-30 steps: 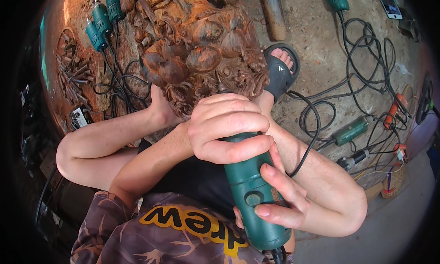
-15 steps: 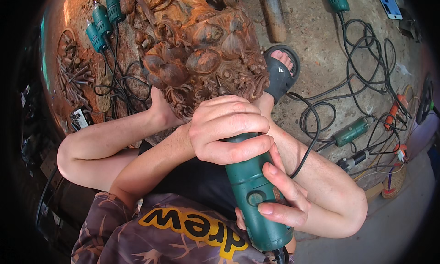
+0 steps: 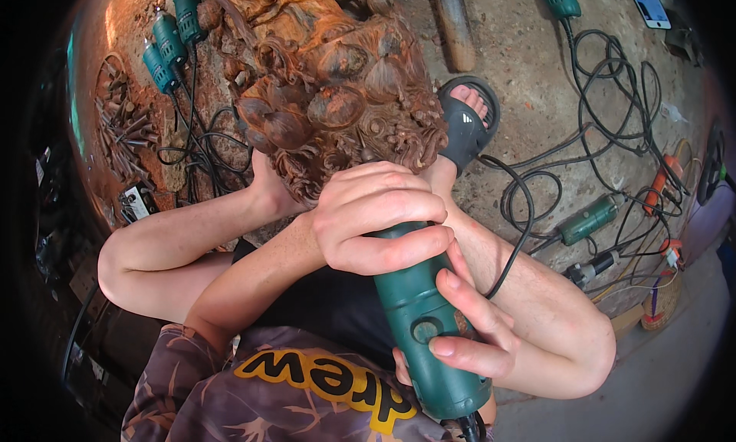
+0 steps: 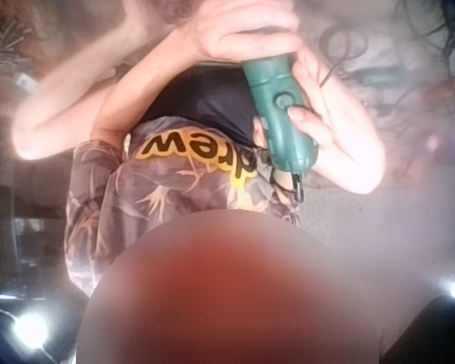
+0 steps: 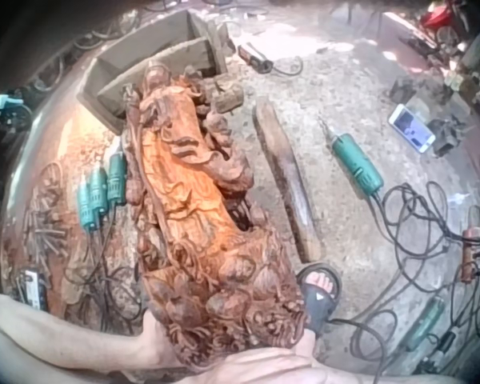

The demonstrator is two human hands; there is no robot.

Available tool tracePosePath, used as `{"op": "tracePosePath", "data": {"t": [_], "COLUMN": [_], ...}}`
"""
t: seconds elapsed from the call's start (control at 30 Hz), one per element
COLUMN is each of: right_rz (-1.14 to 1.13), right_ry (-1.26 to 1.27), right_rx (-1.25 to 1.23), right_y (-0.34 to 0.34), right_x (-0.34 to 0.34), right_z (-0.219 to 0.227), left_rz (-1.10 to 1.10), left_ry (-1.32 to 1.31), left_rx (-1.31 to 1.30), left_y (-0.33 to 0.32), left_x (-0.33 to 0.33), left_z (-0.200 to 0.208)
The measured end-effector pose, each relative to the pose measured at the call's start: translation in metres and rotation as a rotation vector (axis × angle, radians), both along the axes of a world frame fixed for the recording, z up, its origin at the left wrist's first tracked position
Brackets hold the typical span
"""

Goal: The person uses a rotary tool to carve details into a large wooden sculpture. They hold the sculpture with one hand and operate the tool with the other, occasionally pausing to adjust the tool or inspect the work.

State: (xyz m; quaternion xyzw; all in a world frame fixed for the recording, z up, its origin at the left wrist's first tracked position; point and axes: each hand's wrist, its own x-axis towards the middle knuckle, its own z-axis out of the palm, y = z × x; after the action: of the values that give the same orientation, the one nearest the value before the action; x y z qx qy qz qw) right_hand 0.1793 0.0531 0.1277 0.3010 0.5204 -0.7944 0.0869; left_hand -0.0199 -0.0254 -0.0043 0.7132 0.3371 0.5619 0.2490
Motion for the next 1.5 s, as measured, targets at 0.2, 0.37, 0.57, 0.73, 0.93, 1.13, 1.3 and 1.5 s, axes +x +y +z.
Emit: {"op": "tracePosePath", "data": {"t": [0.2, 0.37, 0.57, 0.73, 0.93, 1.13, 1.3, 1.5], "right_rz": [-0.002, -0.004, -0.005, -0.024, -0.044, -0.051, -0.045, -0.099], "right_ry": [-0.068, 0.005, -0.025, -0.064, -0.021, 0.008, 0.015, -0.091], "right_rx": [-0.156, -0.068, -0.032, -0.020, -0.016, 0.001, -0.060, -0.200], "right_y": [0.009, 0.005, 0.004, 0.002, 0.000, -0.004, 0.003, 0.013], "right_x": [-0.001, -0.005, -0.001, 0.000, 0.001, 0.002, -0.004, -0.003], "right_z": [0.007, 0.006, 0.003, 0.002, -0.004, -0.008, -0.006, 0.006], "left_rz": [0.024, 0.045, 0.075, 0.085, 0.080, 0.055, -0.017, -0.007], "left_ry": [0.007, -0.014, -0.018, -0.025, -0.040, -0.074, -0.060, -0.039], "left_rx": [0.035, 0.056, 0.001, -0.015, -0.029, -0.044, -0.059, -0.024], "left_y": [0.001, 0.000, 0.000, 0.001, 0.002, 0.002, 0.000, 0.001], "left_x": [0.001, 0.003, 0.006, 0.007, 0.007, 0.009, 0.001, -0.002], "left_z": [0.001, -0.001, 0.001, 0.000, 0.001, 0.001, 0.001, 0.001]}}
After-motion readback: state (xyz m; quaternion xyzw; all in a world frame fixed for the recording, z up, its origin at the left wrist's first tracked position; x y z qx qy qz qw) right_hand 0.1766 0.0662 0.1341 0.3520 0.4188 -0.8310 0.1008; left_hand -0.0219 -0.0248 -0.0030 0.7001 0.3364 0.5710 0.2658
